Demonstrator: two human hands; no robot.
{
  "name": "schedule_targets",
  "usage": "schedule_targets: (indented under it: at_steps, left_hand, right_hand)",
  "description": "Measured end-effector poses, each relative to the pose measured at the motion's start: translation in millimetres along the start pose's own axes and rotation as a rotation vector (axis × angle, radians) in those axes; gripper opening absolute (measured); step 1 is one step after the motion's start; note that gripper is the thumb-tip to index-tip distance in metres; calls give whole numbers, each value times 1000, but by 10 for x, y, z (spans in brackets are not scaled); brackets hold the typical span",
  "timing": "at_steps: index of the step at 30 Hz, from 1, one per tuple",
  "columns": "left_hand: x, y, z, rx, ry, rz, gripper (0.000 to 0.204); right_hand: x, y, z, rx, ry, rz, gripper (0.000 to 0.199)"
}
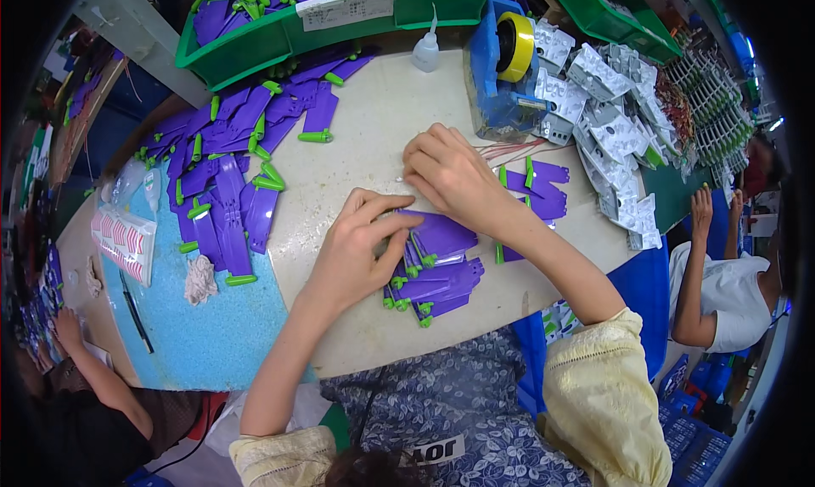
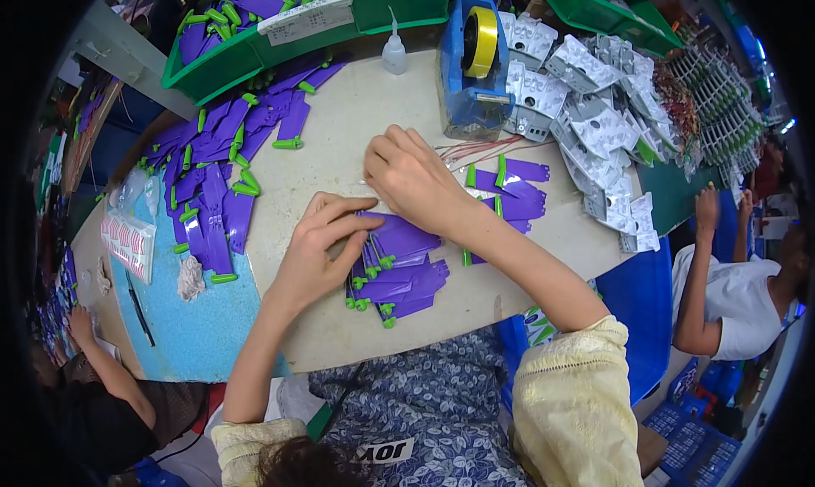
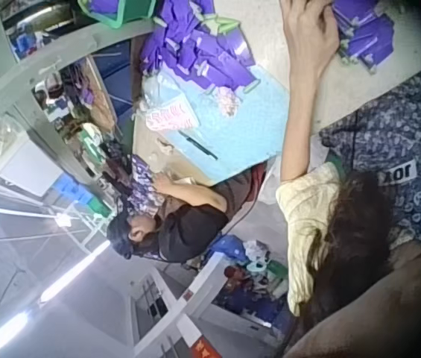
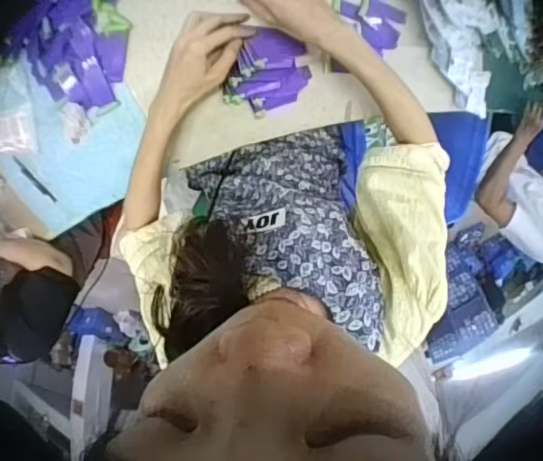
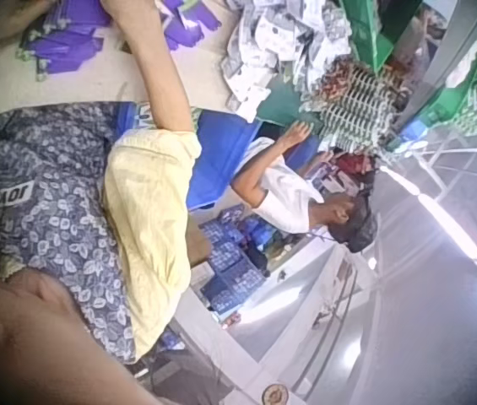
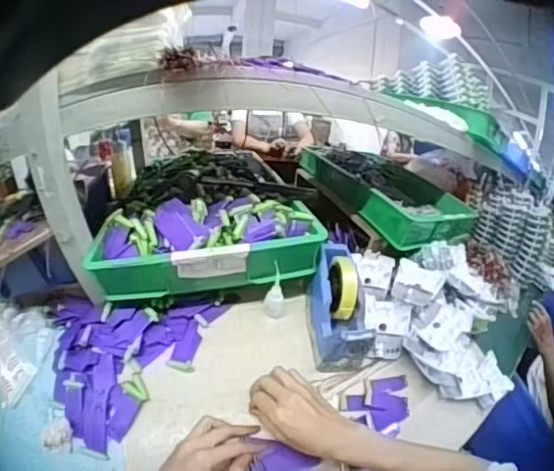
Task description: The person assembles purple and green plastic components by inserting thin wires into the purple pieces and attaching green caps. They repeatedly pick up parts, insert wires, and apply glue from a small bottle to secure the connections. The assembled units are placed on the table as the process continues.
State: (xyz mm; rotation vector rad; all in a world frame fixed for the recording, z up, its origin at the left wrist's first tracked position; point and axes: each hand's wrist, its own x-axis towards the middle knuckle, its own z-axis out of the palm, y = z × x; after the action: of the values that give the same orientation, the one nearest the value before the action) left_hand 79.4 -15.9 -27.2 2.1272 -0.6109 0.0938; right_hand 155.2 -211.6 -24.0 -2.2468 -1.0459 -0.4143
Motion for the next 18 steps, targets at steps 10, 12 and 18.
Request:
schedule_targets:
  at_steps: [10, 12, 18]
  left_hand:
    - [229, -386, -188, -24, 50, 19, 34]
    - [253, -460, -168, -91, 48, -16, 51]
    - [245, -513, -144, -202, 69, -124, 74]
  right_hand:
    - [249, -399, -372, 264, -165, 340, 9]
    - [259, -239, -105, 270, -253, 406, 8]
    - [362, -87, 149, 351, -283, 424, 8]
